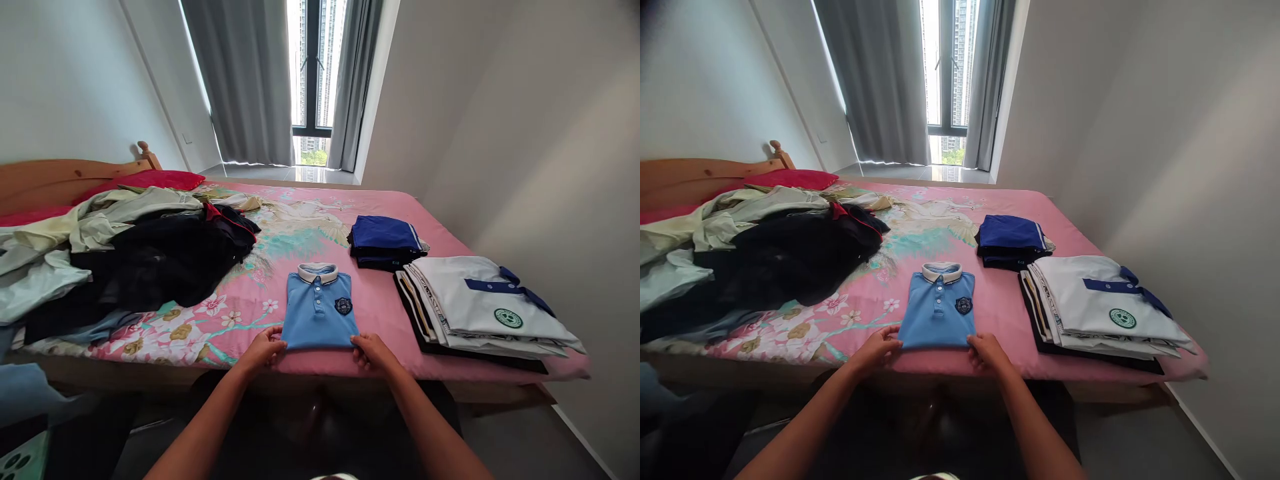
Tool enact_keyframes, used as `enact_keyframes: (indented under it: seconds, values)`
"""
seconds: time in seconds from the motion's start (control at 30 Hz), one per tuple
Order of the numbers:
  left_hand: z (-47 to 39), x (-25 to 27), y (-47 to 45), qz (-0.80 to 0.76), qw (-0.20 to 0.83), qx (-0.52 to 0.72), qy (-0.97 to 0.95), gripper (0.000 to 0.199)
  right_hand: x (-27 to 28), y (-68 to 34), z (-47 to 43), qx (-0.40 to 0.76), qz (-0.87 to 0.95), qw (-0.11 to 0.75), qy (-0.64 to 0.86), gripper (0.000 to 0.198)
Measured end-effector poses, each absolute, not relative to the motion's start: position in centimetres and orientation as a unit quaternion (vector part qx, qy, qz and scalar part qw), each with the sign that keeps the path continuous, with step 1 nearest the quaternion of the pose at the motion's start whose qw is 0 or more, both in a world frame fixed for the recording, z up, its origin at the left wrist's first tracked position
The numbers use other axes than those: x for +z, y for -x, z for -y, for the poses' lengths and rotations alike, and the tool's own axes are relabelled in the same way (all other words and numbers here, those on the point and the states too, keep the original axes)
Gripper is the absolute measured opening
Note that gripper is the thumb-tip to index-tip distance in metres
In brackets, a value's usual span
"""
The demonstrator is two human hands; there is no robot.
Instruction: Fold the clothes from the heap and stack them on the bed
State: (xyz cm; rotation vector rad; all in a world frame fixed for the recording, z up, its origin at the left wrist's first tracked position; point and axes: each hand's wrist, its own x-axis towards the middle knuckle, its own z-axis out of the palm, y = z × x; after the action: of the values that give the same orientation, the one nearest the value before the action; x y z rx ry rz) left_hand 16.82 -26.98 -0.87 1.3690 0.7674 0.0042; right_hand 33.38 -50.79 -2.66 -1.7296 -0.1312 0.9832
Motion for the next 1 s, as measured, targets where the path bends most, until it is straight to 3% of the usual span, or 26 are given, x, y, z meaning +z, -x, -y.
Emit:
enact_keyframes:
  seconds: [0.13,0.2,0.37,0.57,0.8,1.0]
  values:
    - [28.1,-1.6,-11.2,-0.297,0.704,-0.043,-0.644,0.061,-4.2,-29.5,55.0,0.448,0.101,0.474,0.751,0.024]
    - [28.1,-1.6,-9.5,-0.291,0.681,-0.061,-0.669,0.056,-4.3,-28.8,56.6,0.411,0.136,0.442,0.786,0.026]
    - [26.3,-0.6,-11.1,-0.366,0.595,0.004,-0.715,0.046,-2.1,-30.2,56.2,0.216,0.187,0.486,0.826,0.028]
    - [24.3,-0.9,-17.6,-0.381,0.596,-0.005,-0.707,0.029,-1.2,-31.0,52.6,0.166,0.185,0.52,0.817,0.028]
    - [23.7,-1.0,-19.0,-0.377,0.615,-0.108,-0.684,0.045,-2.1,-28.6,52.7,0.109,0.22,0.495,0.834,0.025]
    - [23.3,-1.4,-19.5,-0.383,0.638,-0.129,-0.655,0.049,-1.3,-25.0,49.9,-0.007,0.409,0.434,0.803,0.023]
